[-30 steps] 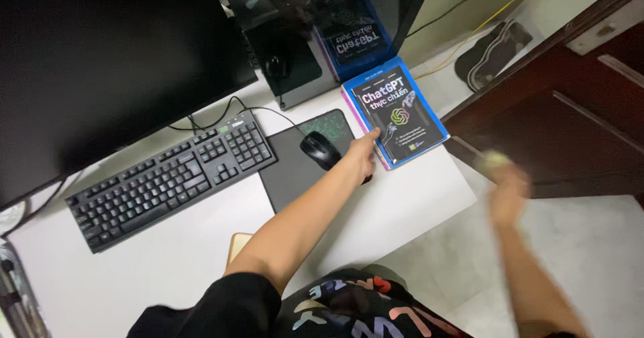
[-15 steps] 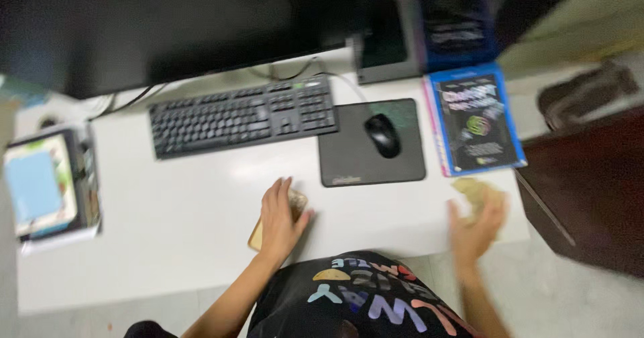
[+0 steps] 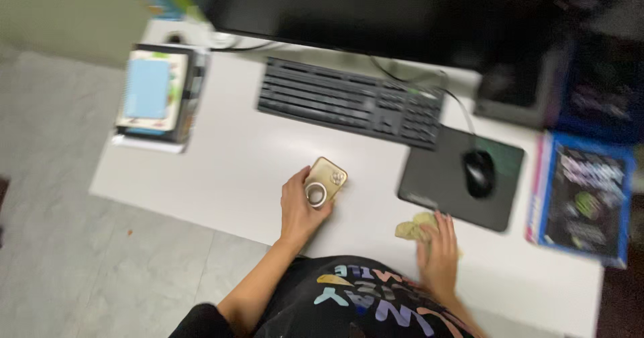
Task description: The person wipes a white desk with a cloth, moving a mousepad, mouse, keyboard, and a cup with a spoon aside to clean underneath. They then place books and a phone on the desk and wipe the monitor.
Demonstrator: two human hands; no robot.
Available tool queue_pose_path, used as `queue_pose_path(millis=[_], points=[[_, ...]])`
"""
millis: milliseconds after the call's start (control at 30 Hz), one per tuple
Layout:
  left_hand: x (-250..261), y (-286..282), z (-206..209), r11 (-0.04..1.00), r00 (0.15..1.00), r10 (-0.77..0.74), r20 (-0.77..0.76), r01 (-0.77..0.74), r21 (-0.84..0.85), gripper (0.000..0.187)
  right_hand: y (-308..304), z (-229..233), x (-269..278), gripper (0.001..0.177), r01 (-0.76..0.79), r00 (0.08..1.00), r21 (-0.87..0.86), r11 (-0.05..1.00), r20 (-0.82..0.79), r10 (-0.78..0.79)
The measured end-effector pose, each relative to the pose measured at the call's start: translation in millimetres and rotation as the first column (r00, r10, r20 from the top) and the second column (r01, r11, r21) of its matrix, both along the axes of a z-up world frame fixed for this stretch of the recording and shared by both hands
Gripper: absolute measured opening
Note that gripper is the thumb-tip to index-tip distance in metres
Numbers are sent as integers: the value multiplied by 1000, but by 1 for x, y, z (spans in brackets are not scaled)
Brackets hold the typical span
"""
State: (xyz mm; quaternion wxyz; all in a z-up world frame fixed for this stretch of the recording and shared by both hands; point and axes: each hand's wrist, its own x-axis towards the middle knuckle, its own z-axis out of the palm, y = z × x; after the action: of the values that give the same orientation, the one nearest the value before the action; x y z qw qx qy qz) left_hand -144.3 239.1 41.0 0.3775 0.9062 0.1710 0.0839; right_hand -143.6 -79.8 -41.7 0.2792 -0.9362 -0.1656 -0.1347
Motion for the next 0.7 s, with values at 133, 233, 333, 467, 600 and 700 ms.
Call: queue_pose_path(millis=[133,233,333,467,600,700], points=[[-12,65,31,970,969,212,127,-192,-152,96,104,-26,-9,39,-527,824,373,764,4,567],[-15,122,44,953,941,280,191,-248,-175,96,181,-37,35,38,-711,702,-35,702,21,712],[-21,187,51,940,917,328,226,-292,-178,97,237,-5,79,32,-399,914,-55,915,61,402],[-33,282,60,921,890,381,249,-342,-185,96,328,51,86,23,61,993,114,992,-112,-48],[-50,361,68,920,876,392,282,-364,-148,95,450,30,15,33,-405,901,191,894,-79,426],[-55,402,77,929,880,370,298,-346,-133,95,491,4,16,31,-862,504,59,504,-11,864]])
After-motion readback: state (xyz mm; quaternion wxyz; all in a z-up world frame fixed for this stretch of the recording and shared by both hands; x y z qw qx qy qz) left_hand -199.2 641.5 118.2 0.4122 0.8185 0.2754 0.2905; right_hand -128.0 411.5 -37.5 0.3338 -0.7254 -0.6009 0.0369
